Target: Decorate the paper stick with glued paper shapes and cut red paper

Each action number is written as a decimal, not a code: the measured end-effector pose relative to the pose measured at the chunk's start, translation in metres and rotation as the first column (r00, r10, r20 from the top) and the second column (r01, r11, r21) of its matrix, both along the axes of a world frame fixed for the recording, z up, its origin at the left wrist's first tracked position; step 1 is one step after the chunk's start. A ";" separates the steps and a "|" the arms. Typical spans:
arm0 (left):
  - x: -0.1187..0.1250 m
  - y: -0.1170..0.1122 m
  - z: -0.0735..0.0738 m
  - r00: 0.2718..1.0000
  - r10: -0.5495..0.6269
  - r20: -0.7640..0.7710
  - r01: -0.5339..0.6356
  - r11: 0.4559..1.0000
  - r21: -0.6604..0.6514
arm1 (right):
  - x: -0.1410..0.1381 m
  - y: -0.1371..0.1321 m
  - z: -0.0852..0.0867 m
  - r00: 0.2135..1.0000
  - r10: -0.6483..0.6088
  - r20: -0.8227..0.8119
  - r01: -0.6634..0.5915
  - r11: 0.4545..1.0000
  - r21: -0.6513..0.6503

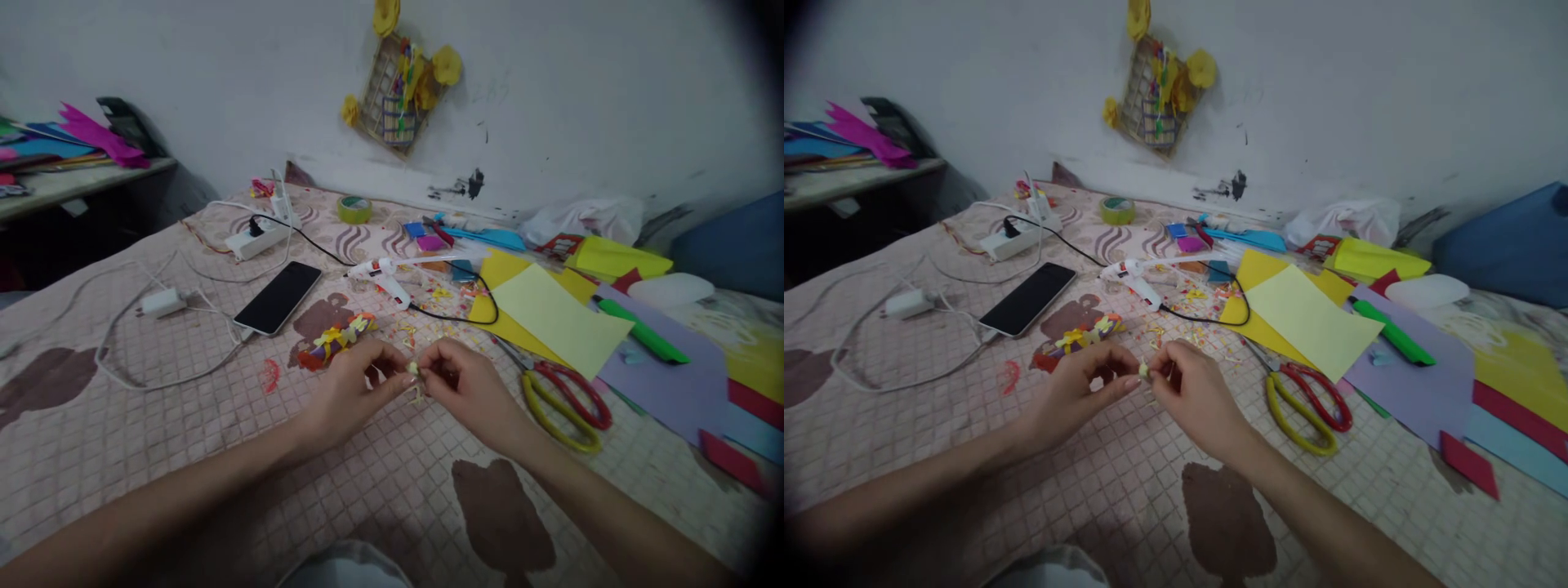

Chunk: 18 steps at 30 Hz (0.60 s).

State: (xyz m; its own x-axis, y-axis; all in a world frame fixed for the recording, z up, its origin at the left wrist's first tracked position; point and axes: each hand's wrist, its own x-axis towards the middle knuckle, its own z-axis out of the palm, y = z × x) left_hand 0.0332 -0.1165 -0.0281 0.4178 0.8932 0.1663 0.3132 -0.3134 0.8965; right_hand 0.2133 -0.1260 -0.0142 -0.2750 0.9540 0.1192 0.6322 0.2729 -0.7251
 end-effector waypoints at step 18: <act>0.000 0.005 -0.004 0.914 0.089 0.396 0.054 0.941 -0.335 | -0.013 0.004 -0.006 0.967 -0.035 -0.253 -0.020 0.978 -0.210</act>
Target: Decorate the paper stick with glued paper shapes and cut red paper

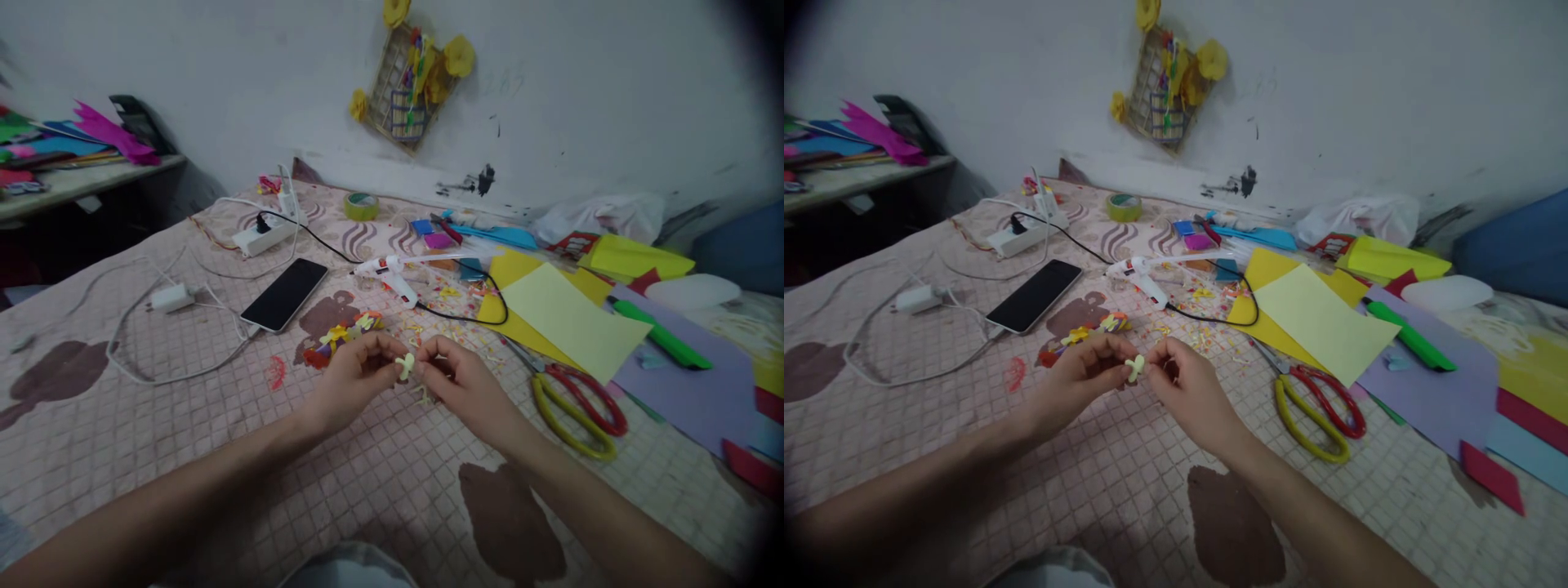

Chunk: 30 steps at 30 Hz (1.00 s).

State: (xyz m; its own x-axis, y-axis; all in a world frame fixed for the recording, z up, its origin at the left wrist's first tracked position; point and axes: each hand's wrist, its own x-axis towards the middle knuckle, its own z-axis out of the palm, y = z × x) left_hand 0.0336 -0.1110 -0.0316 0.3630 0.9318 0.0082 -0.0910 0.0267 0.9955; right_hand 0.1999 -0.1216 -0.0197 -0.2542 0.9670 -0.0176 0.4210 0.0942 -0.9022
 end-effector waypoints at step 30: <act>-0.062 0.022 0.012 0.978 0.197 -0.074 -0.197 0.980 0.013 | -0.019 0.158 -0.012 0.914 -0.150 0.378 0.002 0.931 0.364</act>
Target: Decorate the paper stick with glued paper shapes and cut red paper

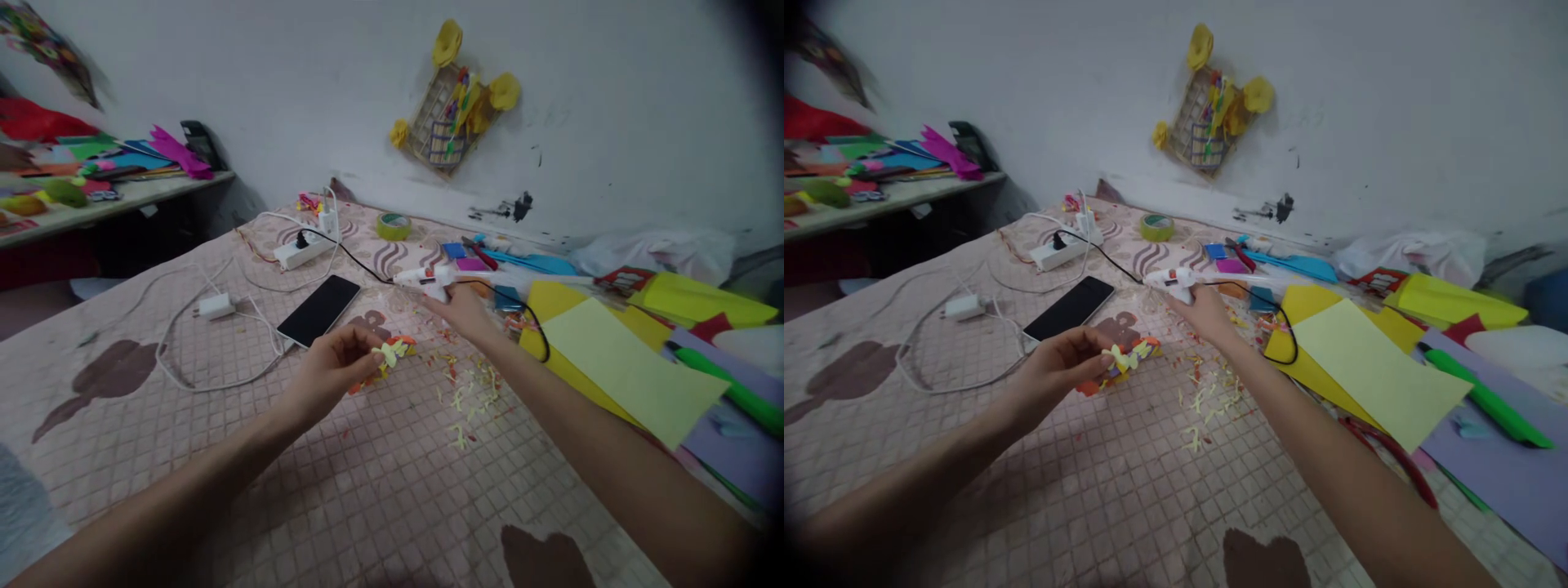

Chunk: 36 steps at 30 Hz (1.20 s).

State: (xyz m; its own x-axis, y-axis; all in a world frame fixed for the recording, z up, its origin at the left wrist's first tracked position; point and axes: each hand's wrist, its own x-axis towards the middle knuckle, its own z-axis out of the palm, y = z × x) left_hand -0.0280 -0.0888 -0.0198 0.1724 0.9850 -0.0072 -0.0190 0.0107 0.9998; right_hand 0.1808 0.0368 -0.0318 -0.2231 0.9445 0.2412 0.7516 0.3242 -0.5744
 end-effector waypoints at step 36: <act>0.065 0.034 0.022 0.993 0.023 0.112 -0.033 0.996 0.086 | 0.010 -0.088 0.040 0.717 -0.051 -0.695 -0.005 0.997 -0.078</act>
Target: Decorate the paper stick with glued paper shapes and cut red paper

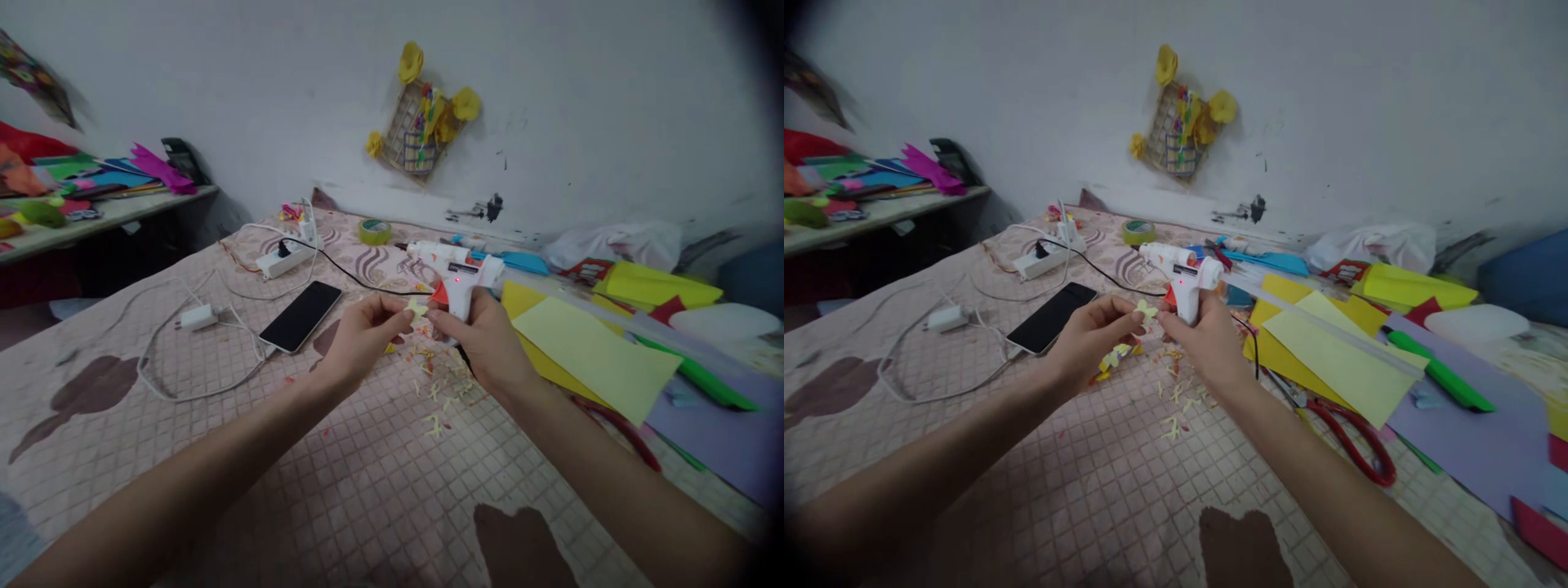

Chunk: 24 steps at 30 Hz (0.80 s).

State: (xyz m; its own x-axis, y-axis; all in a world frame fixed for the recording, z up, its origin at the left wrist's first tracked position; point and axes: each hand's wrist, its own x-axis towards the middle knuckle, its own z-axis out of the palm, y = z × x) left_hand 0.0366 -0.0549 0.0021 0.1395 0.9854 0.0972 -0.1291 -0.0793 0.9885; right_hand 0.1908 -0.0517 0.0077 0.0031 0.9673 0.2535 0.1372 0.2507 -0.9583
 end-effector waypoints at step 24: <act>-0.011 -0.015 0.011 0.988 -0.152 -0.028 0.150 0.987 -0.051 | 0.005 -0.016 0.008 0.995 -0.002 0.104 0.007 0.999 -0.045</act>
